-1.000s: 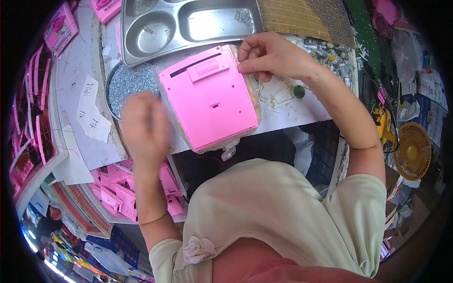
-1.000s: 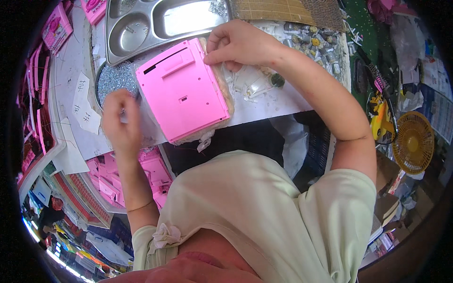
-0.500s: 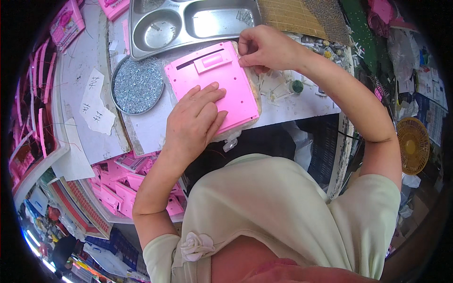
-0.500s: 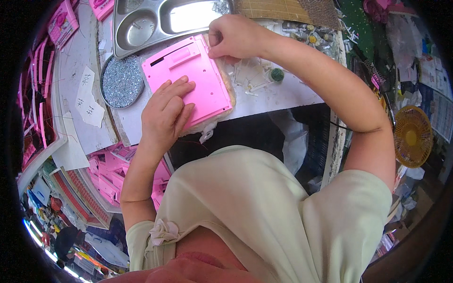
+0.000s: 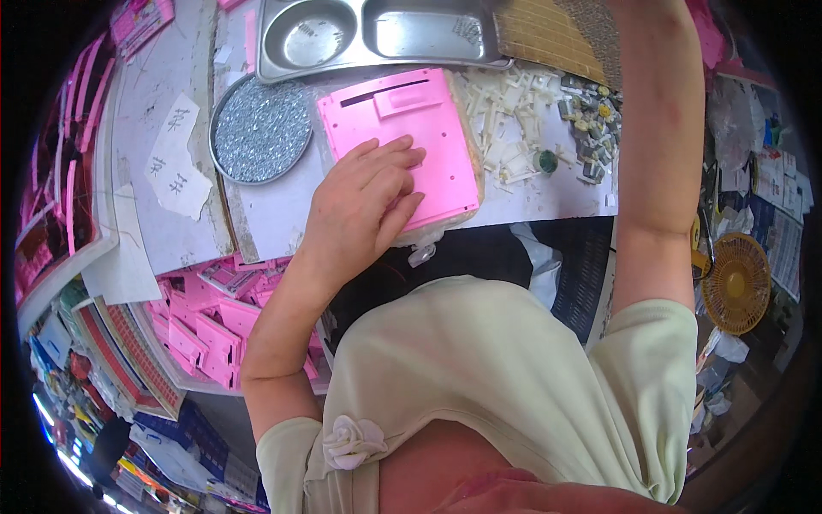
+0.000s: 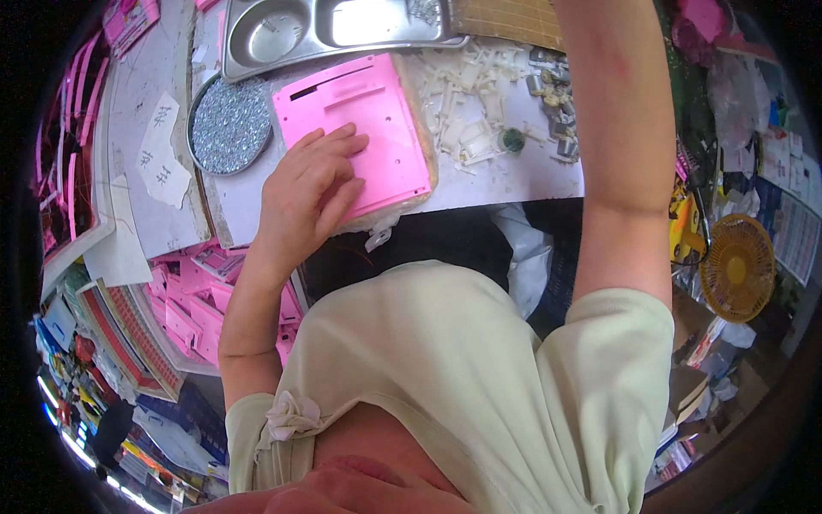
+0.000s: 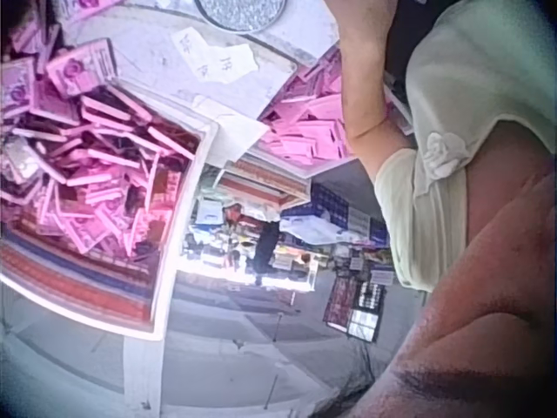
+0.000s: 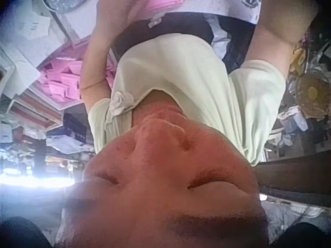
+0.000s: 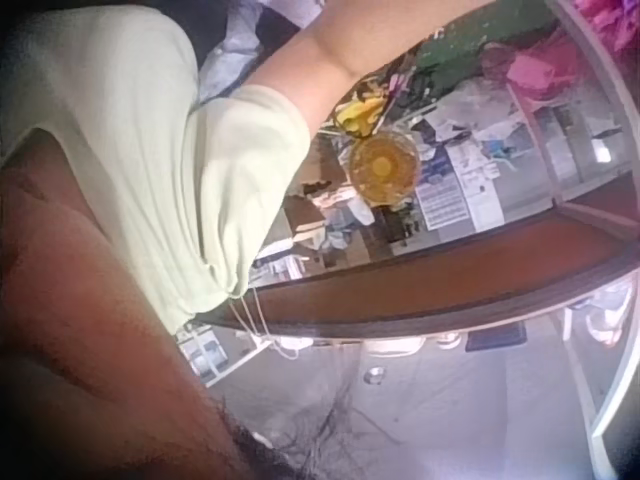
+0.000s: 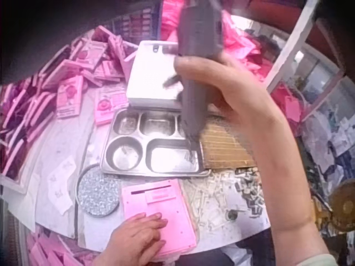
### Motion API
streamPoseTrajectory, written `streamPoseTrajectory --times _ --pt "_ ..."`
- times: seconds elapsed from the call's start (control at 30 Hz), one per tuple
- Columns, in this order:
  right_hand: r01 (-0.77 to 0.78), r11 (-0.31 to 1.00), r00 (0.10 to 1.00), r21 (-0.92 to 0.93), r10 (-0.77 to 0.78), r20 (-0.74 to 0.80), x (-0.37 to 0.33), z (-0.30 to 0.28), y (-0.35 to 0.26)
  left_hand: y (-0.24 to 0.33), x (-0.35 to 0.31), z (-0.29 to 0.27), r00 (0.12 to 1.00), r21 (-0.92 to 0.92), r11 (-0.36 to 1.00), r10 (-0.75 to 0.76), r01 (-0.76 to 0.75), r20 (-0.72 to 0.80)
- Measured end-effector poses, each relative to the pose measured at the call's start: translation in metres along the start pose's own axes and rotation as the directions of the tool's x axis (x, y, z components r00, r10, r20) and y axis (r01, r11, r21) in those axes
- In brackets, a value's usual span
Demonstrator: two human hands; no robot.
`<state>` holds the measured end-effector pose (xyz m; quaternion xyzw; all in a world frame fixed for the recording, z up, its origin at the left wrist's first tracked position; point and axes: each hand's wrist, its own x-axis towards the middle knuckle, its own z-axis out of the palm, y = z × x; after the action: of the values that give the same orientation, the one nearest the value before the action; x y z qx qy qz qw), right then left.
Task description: Assembling a pink plastic toy by soldering internal components and securing the casing with screws.
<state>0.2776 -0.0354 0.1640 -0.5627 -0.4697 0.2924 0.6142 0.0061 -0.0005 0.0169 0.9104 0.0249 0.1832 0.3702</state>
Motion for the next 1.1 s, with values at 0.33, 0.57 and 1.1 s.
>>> streamPoseTrajectory --times 0.33,0.57,1.1 --pt "-0.052 0.946 0.997 0.320 0.032 0.068 -0.136 0.070 0.027 -0.004 -0.005 0.006 0.997 -0.015 1.000 0.022 -0.023 -0.076" --pt "-0.069 0.933 0.996 0.354 0.046 0.073 -0.133 0.075 0.034 -0.007 -0.006 0.010 0.994 -0.028 0.999 0.022 -0.025 -0.104" --pt "0.043 0.939 0.998 0.342 -0.053 0.020 -0.148 0.025 0.011 -0.050 -0.012 -0.054 0.871 0.201 0.903 -0.275 0.379 -0.407"
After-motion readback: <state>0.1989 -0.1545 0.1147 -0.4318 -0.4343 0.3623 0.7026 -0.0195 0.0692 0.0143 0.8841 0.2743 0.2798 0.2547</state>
